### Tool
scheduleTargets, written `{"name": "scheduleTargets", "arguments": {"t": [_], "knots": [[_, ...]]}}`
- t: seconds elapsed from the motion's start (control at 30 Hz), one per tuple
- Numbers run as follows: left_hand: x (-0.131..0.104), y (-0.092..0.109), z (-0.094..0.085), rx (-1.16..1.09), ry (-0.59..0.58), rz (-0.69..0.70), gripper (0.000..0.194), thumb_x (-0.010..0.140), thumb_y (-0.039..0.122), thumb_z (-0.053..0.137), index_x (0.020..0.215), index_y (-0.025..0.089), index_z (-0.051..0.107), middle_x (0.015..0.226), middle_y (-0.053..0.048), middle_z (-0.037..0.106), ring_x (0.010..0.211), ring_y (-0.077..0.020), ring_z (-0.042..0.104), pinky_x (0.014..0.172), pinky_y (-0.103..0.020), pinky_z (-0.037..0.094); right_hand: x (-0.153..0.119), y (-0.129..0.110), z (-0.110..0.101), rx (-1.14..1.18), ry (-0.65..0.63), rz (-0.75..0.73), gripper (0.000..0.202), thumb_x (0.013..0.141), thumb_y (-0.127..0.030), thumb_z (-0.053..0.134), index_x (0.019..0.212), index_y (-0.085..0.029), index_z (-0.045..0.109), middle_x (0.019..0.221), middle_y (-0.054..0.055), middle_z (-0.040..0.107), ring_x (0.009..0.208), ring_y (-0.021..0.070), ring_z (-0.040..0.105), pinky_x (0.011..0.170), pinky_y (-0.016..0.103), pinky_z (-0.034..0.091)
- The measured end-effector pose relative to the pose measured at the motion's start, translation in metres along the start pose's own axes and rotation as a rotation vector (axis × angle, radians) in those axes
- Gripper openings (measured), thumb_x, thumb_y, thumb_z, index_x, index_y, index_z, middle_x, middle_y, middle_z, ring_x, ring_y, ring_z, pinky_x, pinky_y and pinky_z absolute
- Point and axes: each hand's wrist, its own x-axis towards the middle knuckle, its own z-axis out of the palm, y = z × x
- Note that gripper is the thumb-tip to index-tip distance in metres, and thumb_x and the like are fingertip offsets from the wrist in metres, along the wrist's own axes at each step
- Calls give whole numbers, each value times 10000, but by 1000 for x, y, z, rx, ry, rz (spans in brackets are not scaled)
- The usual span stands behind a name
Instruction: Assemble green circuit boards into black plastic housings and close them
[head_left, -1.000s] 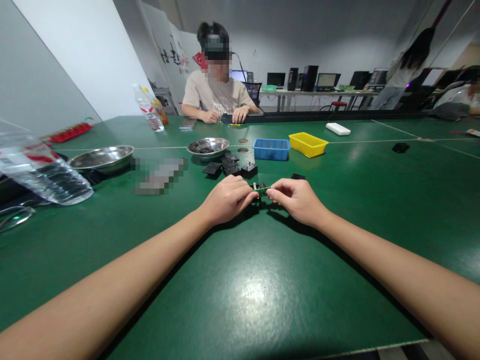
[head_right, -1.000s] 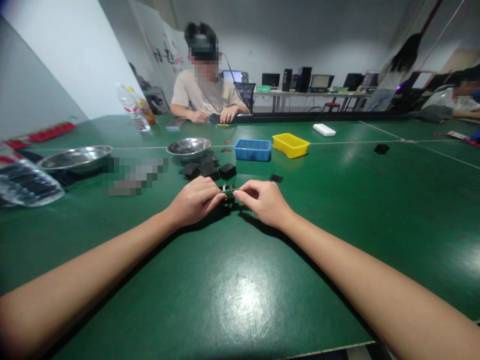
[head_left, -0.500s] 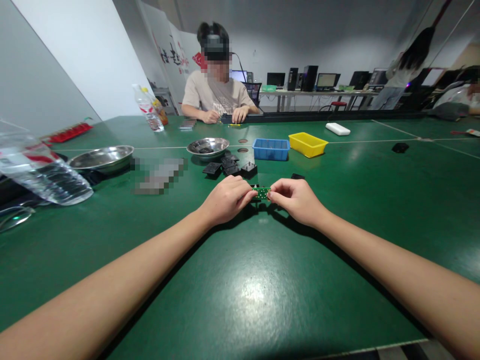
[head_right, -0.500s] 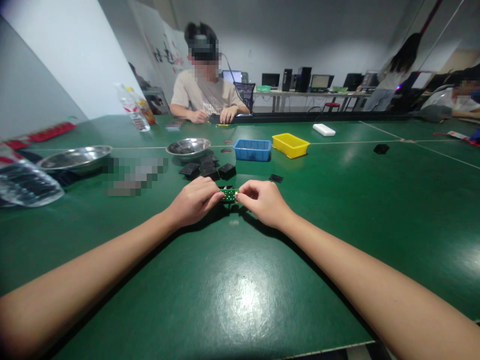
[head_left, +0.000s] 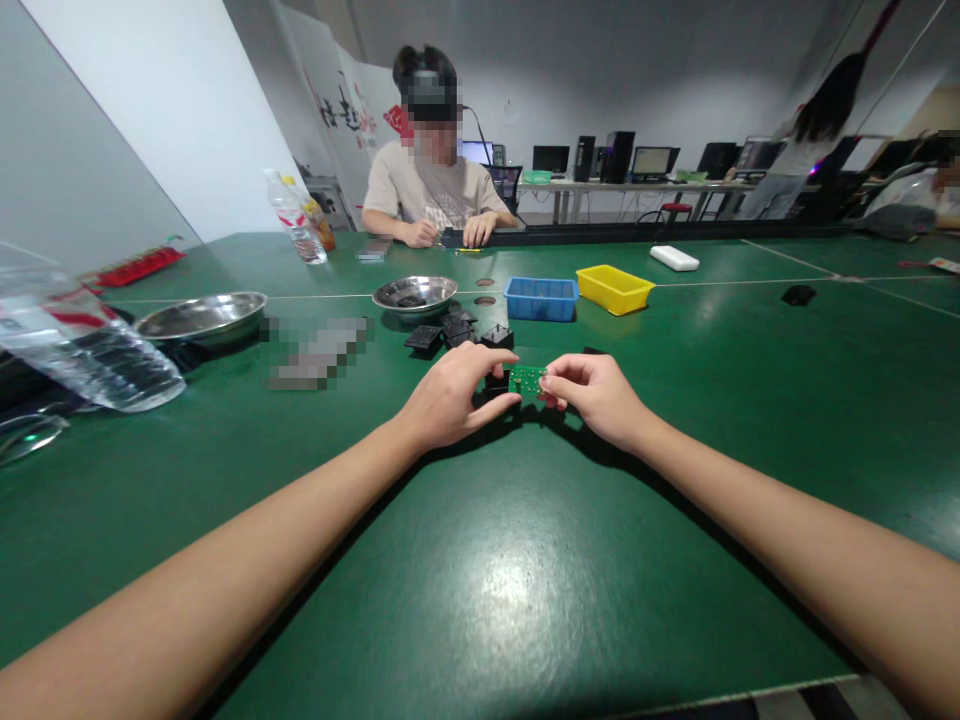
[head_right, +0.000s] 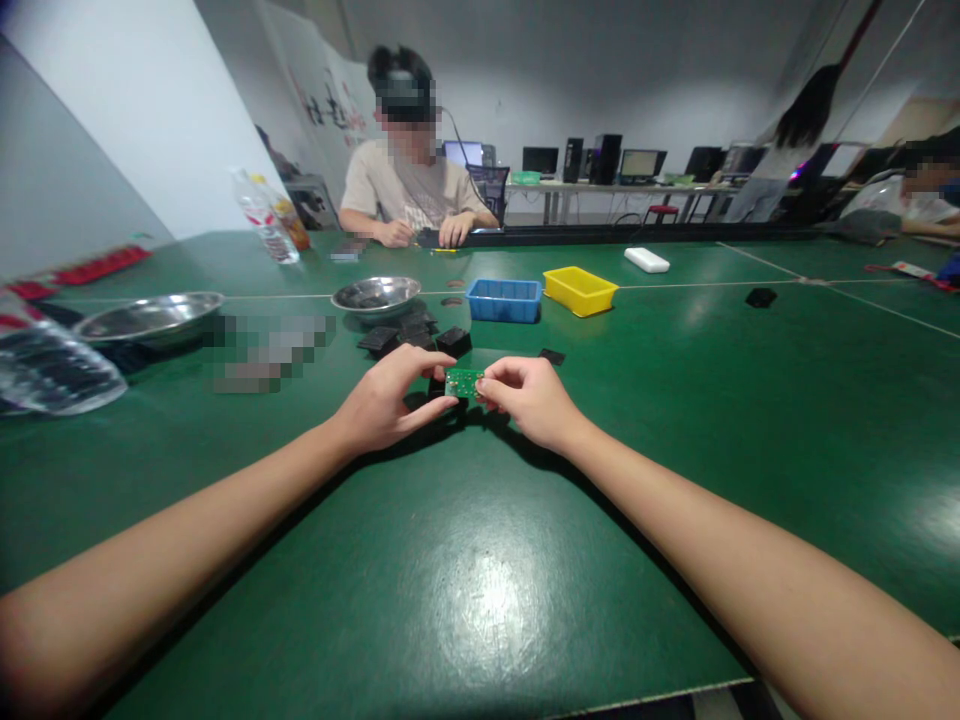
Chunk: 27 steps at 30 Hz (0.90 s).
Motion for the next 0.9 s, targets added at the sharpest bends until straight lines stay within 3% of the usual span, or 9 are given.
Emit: {"name": "scheduleTargets", "arguments": {"t": [0.13, 0.23, 0.4, 0.53, 0.63, 0.73, 0.9], "knots": [[1, -1, 0, 20, -15, 28, 287, 978, 375, 580, 1155, 149, 587, 920, -74, 659, 860, -210, 600, 812, -348, 496, 0, 2, 1, 0, -15, -9, 218, 764, -362, 701, 683, -173, 629, 607, -12, 625, 534, 115, 526, 539, 253, 417], [1, -1, 0, 26, -2, 39, 293, 979, 379, 580, 1145, 139, 599, 906, -75, 654, 849, -209, 592, 803, -344, 492, -2, 4, 1, -35, -10, -50, 182, 800, -353, 675, 788, -181, 618, 655, -19, 625, 570, 122, 553, 551, 252, 423], [1, 0, -1, 24, -27, 32, 291, 974, 398, 580, 1112, 144, 611, 913, -77, 654, 854, -211, 586, 796, -340, 485, -6, 1, -2, -370, 22, -266, 214, 874, -297, 643, 1061, -195, 620, 805, -2, 648, 671, 138, 582, 624, 266, 465], [0, 1, -2, 24, -36, 18, 291, 981, 404, 561, 1117, 151, 608, 918, -74, 649, 866, -211, 584, 801, -338, 483, -6, -3, -6, -563, -34, -486, 239, 875, -294, 686, 1079, -175, 653, 932, 56, 654, 776, 169, 608, 639, 273, 496], [1, 1, -3, 27, -41, 37, 289, 983, 397, 558, 1122, 149, 608, 914, -73, 644, 864, -210, 582, 794, -336, 484, -4, -2, -6, -671, -52, -610, 265, 855, -280, 721, 1094, -180, 666, 981, 79, 648, 889, 209, 631, 747, 321, 538], [1, 1, -2, 30, -54, 53, 287, 985, 389, 552, 1128, 146, 606, 922, -78, 646, 868, -212, 582, 796, -338, 490, -3, 1, -6, -738, -39, -662, 269, 856, -247, 714, 1114, -186, 667, 1004, 88, 646, 956, 232, 636, 851, 371, 542], [1, 2, -1, 48, -59, 72, 303, 982, 409, 558, 1124, 146, 608, 951, -92, 656, 878, -216, 591, 799, -343, 499, -3, 2, -6, -797, -56, -662, 263, 845, -212, 710, 1103, -177, 672, 1006, 96, 663, 959, 248, 635, 853, 388, 541]]}}
